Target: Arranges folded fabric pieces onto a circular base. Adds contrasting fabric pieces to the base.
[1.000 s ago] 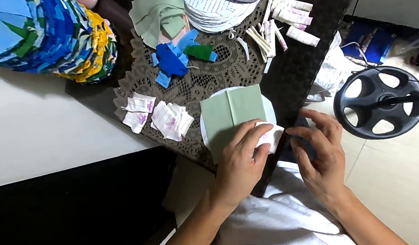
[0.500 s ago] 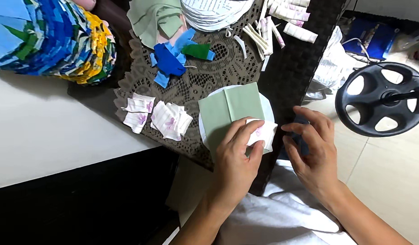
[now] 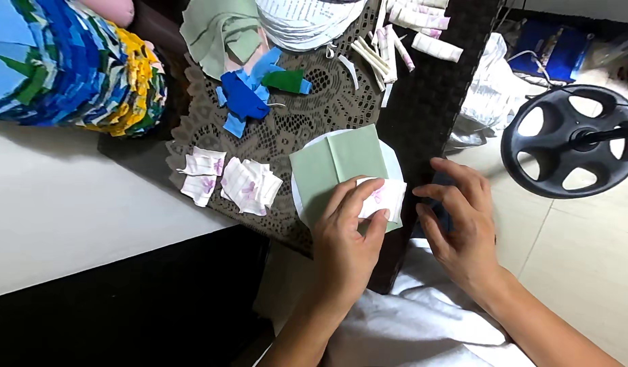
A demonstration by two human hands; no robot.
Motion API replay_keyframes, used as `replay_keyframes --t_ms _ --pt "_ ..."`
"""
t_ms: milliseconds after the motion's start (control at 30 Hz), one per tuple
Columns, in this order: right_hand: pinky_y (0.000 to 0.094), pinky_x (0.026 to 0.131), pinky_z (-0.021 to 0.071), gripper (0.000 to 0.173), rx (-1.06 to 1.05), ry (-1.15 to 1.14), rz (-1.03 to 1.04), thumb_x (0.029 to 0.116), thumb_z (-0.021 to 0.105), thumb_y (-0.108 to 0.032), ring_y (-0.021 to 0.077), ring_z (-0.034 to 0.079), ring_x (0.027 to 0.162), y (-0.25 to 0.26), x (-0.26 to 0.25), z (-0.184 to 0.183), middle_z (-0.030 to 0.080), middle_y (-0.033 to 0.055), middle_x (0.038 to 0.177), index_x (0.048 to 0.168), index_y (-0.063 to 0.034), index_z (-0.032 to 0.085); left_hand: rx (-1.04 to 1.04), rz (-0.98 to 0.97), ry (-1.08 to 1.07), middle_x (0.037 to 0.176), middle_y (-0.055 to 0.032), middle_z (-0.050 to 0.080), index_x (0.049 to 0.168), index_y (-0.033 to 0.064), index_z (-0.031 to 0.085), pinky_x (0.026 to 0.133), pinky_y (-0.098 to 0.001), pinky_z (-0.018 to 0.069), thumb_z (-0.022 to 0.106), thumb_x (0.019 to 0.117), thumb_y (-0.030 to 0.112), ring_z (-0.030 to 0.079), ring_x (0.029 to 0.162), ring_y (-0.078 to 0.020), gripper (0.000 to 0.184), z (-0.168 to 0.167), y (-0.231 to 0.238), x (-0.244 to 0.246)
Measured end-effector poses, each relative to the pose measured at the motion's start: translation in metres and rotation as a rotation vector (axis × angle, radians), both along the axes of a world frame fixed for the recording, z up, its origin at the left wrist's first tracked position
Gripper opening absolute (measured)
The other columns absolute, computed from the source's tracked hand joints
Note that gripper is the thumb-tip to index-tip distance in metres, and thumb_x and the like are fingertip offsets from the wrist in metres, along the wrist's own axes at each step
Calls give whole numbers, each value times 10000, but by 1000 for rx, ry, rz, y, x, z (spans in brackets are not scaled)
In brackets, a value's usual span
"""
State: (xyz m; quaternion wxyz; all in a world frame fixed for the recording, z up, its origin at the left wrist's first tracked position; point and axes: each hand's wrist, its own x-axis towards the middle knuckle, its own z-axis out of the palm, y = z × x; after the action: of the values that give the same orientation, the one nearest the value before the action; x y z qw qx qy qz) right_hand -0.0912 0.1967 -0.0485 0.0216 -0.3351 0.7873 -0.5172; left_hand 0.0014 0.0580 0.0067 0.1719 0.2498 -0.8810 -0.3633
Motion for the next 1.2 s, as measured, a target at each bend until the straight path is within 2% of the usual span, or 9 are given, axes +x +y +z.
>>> replay_keyframes --t_ms 300,600,700,867,1200 --pt "510 1052 382 166 1 8 -7 970 594 -178 330 465 1366 -2 1 5 575 151 1430 1023 -123 740 -40 -26 -23 1248 -128 643 1211 34 714 774 -179 609 734 871 70 696 1016 -57 343 3 -1 -1" --pt "569 1100 320 156 49 63 3 961 593 -220 386 391 1426 -9 2 12 538 176 1464 934 -151 730 -50 6 -29 1226 -143 656 1206 30 717 788 -187 599 733 863 61 695 1009 -68 345 3 4 -1" --pt "578 1084 315 167 54 77 10 961 595 -244 399 385 1422 -12 2 12 530 183 1471 911 -169 737 -59 5 -28 1225 -135 657 1211 36 716 796 -185 595 723 870 66 690 1020 -66 343 3 4 -1" --pt "602 1060 316 163 125 93 27 950 623 -300 422 375 1420 -13 1 11 507 183 1494 954 -200 752 -49 2 -18 1247 -146 650 1212 34 716 801 -180 596 734 871 65 689 1042 -66 344 3 4 0" --pt "605 1065 316 173 143 57 48 942 625 -293 426 356 1436 -12 -2 12 481 185 1524 983 -200 765 -62 -11 -59 1245 -131 660 1221 59 724 807 -175 587 712 883 66 687 1031 -62 338 7 3 1"
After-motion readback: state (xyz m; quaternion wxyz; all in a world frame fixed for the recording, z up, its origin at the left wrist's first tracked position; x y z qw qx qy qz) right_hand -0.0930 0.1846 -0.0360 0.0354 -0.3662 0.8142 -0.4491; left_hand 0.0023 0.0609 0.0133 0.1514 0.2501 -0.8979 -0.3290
